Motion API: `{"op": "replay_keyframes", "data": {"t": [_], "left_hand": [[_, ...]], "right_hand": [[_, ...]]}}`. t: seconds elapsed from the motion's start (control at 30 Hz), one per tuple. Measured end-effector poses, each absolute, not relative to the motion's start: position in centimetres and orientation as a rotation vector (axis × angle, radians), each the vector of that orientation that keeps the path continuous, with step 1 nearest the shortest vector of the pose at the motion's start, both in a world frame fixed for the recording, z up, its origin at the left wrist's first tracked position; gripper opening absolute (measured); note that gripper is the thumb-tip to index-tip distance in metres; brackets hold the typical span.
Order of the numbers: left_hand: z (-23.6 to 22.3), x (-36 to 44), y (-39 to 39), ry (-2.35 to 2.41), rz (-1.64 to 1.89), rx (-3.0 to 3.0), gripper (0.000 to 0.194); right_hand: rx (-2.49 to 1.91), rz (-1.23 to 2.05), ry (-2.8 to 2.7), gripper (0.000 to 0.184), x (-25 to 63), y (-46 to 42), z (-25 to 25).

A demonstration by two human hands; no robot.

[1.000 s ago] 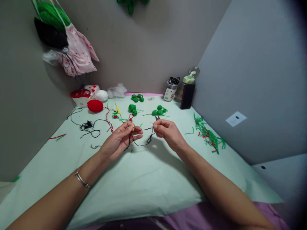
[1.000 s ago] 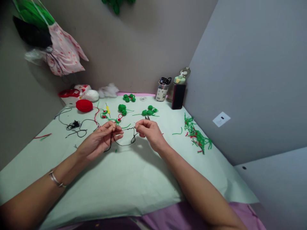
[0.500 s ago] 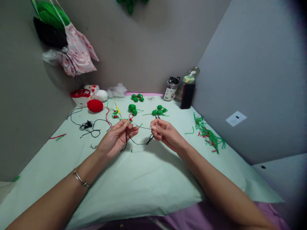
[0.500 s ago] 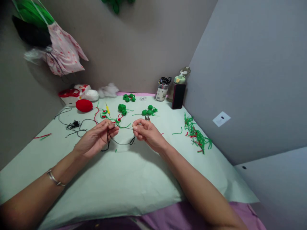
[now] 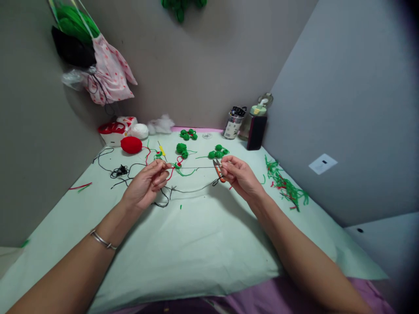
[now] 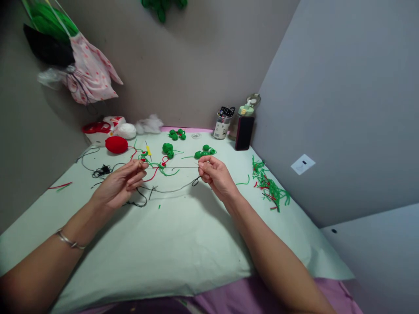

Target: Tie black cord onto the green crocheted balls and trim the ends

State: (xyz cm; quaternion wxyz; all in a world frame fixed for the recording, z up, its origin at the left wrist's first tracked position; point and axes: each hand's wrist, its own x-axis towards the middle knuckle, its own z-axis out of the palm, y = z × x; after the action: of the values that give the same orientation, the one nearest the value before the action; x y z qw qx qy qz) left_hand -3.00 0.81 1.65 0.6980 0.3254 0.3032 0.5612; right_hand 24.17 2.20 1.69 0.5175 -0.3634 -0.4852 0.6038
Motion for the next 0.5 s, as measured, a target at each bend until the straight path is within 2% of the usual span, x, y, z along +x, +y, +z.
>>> {"op": "replay_keyframes", "data": {"t": [0.23,0.5], "left_hand": [[1.37,-3.22,1.03,0.686,1.249,0.752,0.009],[1.26,-3.52,1.34,0.969,1.225,1.034,0.018]], "right_hand": [[-0.876,1.431,-1.180,0.027,24.30,2.10,1.77],[-0.869,1.381,-1.172,0.025,24.46,2.16,1.95]]}}
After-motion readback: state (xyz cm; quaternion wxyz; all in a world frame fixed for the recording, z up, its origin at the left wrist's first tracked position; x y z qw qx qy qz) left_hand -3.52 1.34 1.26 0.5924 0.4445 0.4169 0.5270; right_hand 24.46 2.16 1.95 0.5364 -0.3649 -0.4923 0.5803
